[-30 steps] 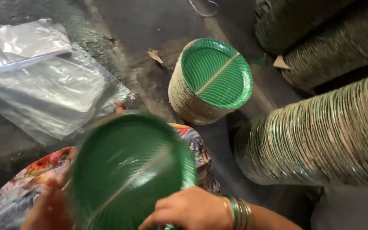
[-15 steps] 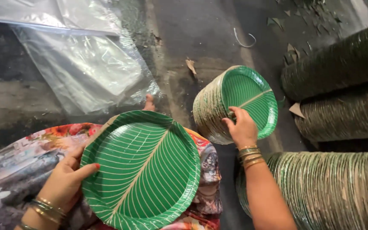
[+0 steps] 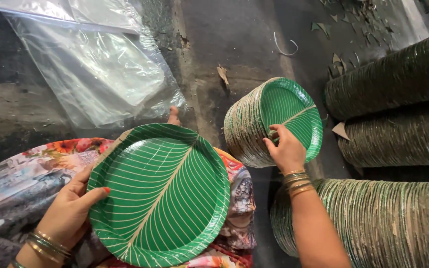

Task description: The person stacks green patterned paper plates and places them inside clear plastic bags by hand.

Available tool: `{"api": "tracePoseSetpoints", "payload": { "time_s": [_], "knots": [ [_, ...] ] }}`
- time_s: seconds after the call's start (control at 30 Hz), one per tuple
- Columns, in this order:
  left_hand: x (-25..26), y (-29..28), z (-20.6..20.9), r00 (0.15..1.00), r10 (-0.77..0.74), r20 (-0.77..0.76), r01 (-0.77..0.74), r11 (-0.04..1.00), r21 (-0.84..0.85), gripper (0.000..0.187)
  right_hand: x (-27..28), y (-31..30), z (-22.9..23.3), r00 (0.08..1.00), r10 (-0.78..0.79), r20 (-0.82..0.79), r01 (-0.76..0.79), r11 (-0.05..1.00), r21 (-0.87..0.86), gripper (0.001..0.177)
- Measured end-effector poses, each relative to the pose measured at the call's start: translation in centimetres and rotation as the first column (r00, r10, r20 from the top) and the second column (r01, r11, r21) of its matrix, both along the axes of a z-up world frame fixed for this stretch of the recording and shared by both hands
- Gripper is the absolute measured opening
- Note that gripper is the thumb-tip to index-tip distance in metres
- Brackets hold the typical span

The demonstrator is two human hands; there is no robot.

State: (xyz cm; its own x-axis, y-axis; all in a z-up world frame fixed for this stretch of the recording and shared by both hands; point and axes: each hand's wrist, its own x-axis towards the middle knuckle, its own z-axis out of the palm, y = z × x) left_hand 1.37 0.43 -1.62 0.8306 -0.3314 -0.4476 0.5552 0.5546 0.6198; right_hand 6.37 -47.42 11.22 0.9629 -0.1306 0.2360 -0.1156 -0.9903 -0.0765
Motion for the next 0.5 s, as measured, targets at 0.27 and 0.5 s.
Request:
{"api": "tracePoseSetpoints", "payload": {
  "time_s": [0.27,0.5],
  "knots": [
    [-0.09,-0.02,0.01,1.0,0.002,0.015,-0.002,1.0,-0.002,0.06,0.11,0.05,-0.22,0.999,-0.035,-0.029,0.033,0.996,-0.08,0.043],
    [-0.22,0.05,-0.46,1.0,0.007,0.005,-0.007,1.0,0.013,0.061,0.1,-0.29,-0.67,1.0,0.007,0.015,-0.005,0.995,-0.1,0.043]
  ]
}}
